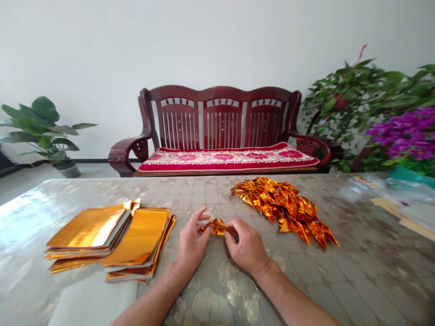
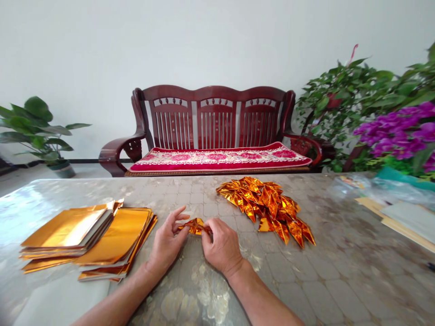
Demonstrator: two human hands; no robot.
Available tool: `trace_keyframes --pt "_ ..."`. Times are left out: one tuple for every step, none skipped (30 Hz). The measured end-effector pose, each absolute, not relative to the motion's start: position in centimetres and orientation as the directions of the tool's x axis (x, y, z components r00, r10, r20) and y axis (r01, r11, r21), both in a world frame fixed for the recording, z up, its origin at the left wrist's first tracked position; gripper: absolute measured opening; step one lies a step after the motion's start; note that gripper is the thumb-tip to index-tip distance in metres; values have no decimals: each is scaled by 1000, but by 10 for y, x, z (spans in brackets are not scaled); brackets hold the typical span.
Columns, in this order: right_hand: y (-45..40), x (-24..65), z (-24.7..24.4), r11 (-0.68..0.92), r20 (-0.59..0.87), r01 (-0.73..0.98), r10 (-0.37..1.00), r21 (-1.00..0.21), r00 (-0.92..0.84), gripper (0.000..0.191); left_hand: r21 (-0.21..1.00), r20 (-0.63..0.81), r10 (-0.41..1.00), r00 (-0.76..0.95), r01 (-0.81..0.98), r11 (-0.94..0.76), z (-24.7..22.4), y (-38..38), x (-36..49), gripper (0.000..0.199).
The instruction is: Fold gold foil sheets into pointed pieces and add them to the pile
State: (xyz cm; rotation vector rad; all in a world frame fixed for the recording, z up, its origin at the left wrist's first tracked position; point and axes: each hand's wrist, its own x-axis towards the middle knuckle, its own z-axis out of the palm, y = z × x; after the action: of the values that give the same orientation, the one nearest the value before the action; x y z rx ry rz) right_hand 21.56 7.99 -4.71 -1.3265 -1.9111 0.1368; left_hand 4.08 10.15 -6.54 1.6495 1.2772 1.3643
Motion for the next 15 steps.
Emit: trace_keyframes --pt "80 215 -47 445 535 744 833 -498 -140 6 899 350 937 -19 287 -330 -65 101 42 45" --pt "80 215 -47 443 531 743 836 -502 -140 6 895 361 932 -27 293 -337 -64 100 42 43" --pt "81 215 -47 441 528 742 838 -505 -139 7 890 371 928 -31 298 -346 -63 100 43 41" --pt "81 215 -47 439 524 740 841 -509 -138 7 885 381 924 -32 303 -354 -63 99 43 39" --pt "81 215 -47 437 520 738 843 -514 -137 7 880 390 920 -30 308 -363 -63 99 44 38" --pt "81 215 -47 435 517 737 845 -517 -135 8 875 397 917 -27 313 -369 -64 99 44 38" --pt "81 215 -47 432 515 736 847 -521 -133 8 871 403 915 -24 317 -375 -65 99 44 38" --pt "81 215 -47 429 513 736 848 -523 -130 8 867 408 913 -23 323 -379 -65 100 44 39" --pt "81 215 -48 427 511 736 850 -525 -128 8 864 410 912 -24 331 -380 -66 100 43 40" --pt "81 215 -48 424 509 737 851 -527 -127 8 861 409 912 -23 340 -377 -67 100 43 41" --pt "81 215 -48 422 506 738 853 -527 -126 8 861 401 916 -21 350 -369 -67 101 43 42" --pt "81 214 -48 418 502 741 855 -526 -126 7 861 391 920 -19 361 -358 -67 101 43 43" --pt "81 214 -48 413 498 745 858 -524 -125 7 861 378 925 -17 375 -345 -66 101 42 43" --pt "81 214 -48 409 495 750 860 -520 -126 7 860 367 930 -16 388 -332 -66 100 42 43" --pt "81 214 -48 405 492 755 861 -515 -127 7 858 359 933 -18 399 -323 -65 100 42 44"
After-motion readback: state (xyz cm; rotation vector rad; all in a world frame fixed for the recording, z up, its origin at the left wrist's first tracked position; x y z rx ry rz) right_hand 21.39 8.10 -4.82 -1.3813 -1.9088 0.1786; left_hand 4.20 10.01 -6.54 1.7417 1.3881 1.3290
